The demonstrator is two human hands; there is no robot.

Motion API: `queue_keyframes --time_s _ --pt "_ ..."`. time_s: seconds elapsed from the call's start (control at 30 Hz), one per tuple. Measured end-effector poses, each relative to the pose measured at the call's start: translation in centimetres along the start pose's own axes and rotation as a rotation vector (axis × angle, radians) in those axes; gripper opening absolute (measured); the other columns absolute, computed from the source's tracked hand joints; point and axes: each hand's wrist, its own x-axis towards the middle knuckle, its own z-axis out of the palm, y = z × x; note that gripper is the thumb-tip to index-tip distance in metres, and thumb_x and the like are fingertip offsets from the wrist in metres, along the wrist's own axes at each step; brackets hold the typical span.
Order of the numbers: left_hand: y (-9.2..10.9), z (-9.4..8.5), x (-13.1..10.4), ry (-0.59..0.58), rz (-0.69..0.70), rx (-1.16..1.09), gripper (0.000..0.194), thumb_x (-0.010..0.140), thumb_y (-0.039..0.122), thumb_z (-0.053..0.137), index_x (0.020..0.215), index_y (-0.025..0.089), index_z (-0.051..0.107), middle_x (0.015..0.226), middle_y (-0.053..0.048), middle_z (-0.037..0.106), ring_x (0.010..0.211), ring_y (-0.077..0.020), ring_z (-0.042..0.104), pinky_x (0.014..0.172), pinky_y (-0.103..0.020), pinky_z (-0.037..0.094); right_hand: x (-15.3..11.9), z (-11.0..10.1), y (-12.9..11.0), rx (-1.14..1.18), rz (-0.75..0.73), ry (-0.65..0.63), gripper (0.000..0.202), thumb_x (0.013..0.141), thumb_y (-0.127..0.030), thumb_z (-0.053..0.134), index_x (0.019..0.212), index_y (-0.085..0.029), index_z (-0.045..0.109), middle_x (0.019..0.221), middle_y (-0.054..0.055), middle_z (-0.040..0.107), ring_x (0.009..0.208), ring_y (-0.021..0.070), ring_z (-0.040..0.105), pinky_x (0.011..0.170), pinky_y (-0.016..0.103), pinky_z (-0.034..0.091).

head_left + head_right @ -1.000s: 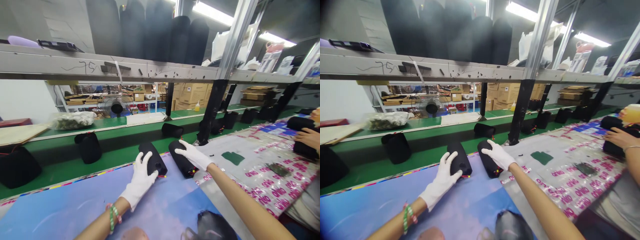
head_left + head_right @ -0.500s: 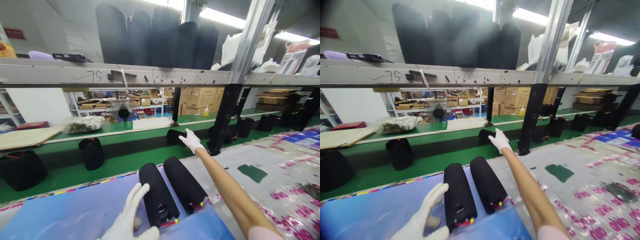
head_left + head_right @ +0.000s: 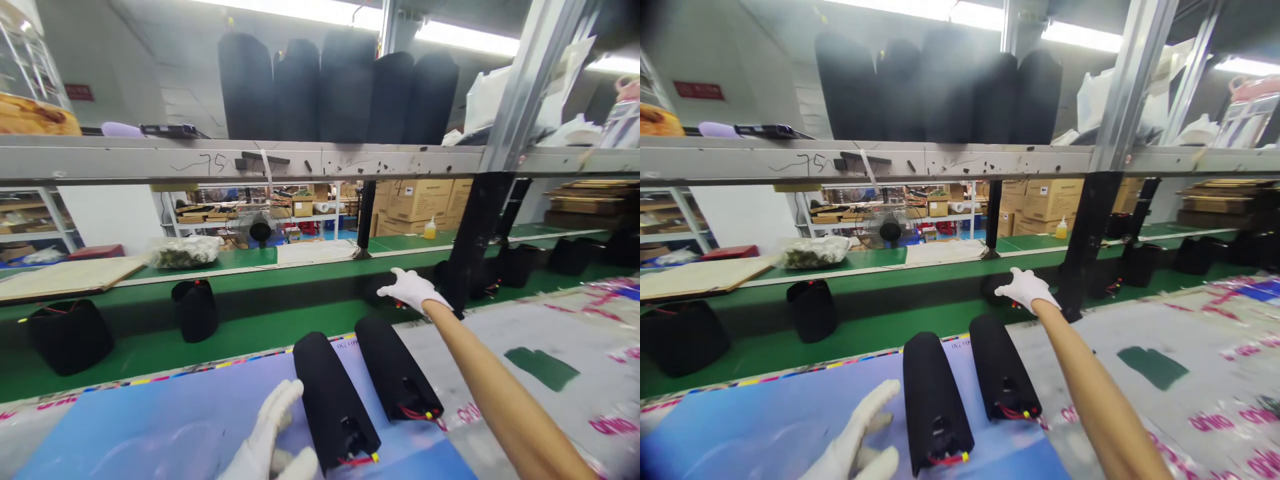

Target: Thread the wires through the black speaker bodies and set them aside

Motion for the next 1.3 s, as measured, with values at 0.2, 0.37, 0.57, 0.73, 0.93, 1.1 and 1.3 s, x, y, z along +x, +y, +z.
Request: queue_keyframes --time_s 0.2,0.37,0.57,0.73,0.93,1.1,1.3 --pt "0.1 1.0 0.9 -0.036 -0.075 -0.124 0.066 0.088 0.055 0.053 0.146 0.027 0.037 0.088 -0.004 0.070 0.062 -0.0184 0.067 0.073 -0.039 0.057 -11.9 -3.1 6.2 0.118 0.017 -0.061 0.093 0.072 -0.057 0.071 0.147 -0.014 0.037 0.130 0.021 0.062 0.114 0.0370 0.063 0.092 0.044 0.052" --pt "1.3 2.7 2.0 -0.013 0.037 -0.086 0.055 0.085 0.053 0.058 0.134 0.028 0.053 0.134 -0.011 0.057 0.107 -0.0265 0.065 0.082 -0.039 0.056 -20.1 -2.7 6.2 0.190 -0.105 -0.081 0.065 0.083 -0.057 0.059 0.137 -0.022 0.053 0.125 0.015 0.067 0.113 0.0368 0.064 0.093 0.046 0.052" --pt "2.9 1.6 0.6 -0.094 0.015 -0.045 0.059 0.087 0.054 0.056 0.139 0.029 0.048 0.161 -0.007 0.024 0.141 -0.0288 0.038 0.112 -0.047 0.037 -21.9 -3.5 -1.0 0.233 -0.428 -0.051 0.027 0.088 -0.041 0.058 0.108 -0.027 0.071 0.142 0.007 0.054 0.145 0.0366 0.025 0.121 0.049 0.013" --pt "3.7 -2.3 -4.5 -0.059 -0.043 -0.079 0.057 0.088 0.055 0.056 0.140 0.033 0.048 0.151 -0.007 0.044 0.140 -0.0300 0.039 0.111 -0.049 0.038 -23.8 1.7 -10.5 0.348 -0.601 -0.213 0.063 0.081 -0.051 0.065 0.130 -0.010 0.059 0.155 0.021 0.034 0.146 0.0431 0.016 0.118 0.057 0.010" --pt "-0.5 -4.1 -6.0 0.253 -0.090 -0.311 0.076 0.079 0.065 0.062 0.142 0.028 0.042 0.139 -0.016 0.054 0.101 -0.0270 0.069 0.085 -0.042 0.055 -23.9 5.1 -13.7 0.607 -0.482 -0.549 0.111 0.073 -0.055 0.072 0.156 -0.015 0.011 0.158 0.024 0.024 0.143 0.0392 0.030 0.112 0.057 0.030" --pt "-1.3 -2.8 -4.3 0.351 -0.068 -0.439 0.123 0.066 0.078 0.063 0.153 0.020 -0.002 0.154 -0.028 0.027 0.123 -0.0346 0.057 0.089 -0.042 0.055 -26.5 4.7 -12.1 0.869 -0.419 -0.643 0.108 0.079 -0.053 0.068 0.156 -0.021 -0.001 0.154 0.016 0.039 0.135 0.0273 0.048 0.109 0.042 0.043" --pt "2.3 -0.4 -7.8 0.333 0.174 -0.385 0.127 0.049 0.057 0.087 0.153 0.027 0.021 0.147 -0.010 0.050 0.139 -0.0372 0.039 0.115 -0.048 0.036 -33.9 5.4 -11.0 1.290 -0.712 -0.689 0.092 0.076 -0.040 0.076 0.152 -0.035 0.024 0.154 0.001 0.041 0.143 0.0294 0.034 0.119 0.048 0.030"
